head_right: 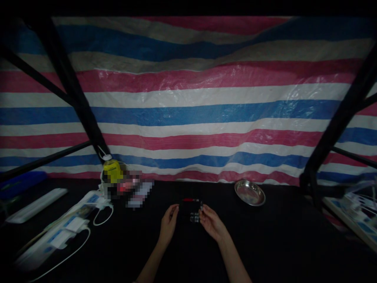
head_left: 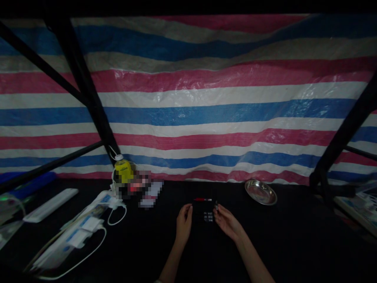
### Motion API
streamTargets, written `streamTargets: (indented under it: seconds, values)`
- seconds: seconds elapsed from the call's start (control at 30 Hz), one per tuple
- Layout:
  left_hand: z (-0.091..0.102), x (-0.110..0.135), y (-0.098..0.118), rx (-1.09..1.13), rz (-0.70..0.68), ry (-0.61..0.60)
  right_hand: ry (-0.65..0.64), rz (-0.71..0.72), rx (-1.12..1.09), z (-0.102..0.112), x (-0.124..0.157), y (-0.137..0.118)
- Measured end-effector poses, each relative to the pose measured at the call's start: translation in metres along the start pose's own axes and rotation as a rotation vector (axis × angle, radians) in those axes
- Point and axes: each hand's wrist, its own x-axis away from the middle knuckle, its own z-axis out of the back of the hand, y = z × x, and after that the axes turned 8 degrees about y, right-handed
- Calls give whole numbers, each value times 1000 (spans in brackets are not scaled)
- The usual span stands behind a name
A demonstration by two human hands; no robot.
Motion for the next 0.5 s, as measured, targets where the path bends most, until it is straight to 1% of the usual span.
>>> streamTargets:
  seconds: [0.13, 0.23, 0.3, 0.4, 0.5]
  values:
    - [0, 0, 0, -16, -17, -9, -17, -22, 14, -2, 1, 4]
    - [1, 2, 6, -58, -63, -14, -35, -15, 56, -3, 2, 5]
    - [2, 6, 11, -128, -154, -19, -14, -18, 56, -3, 3, 6]
    - [2, 13, 17, -277, -372, -32, 35, -36, 45, -2, 4, 7]
    - [1, 18, 19, -394, -541, -32, 34, -44, 43, -1, 5, 8]
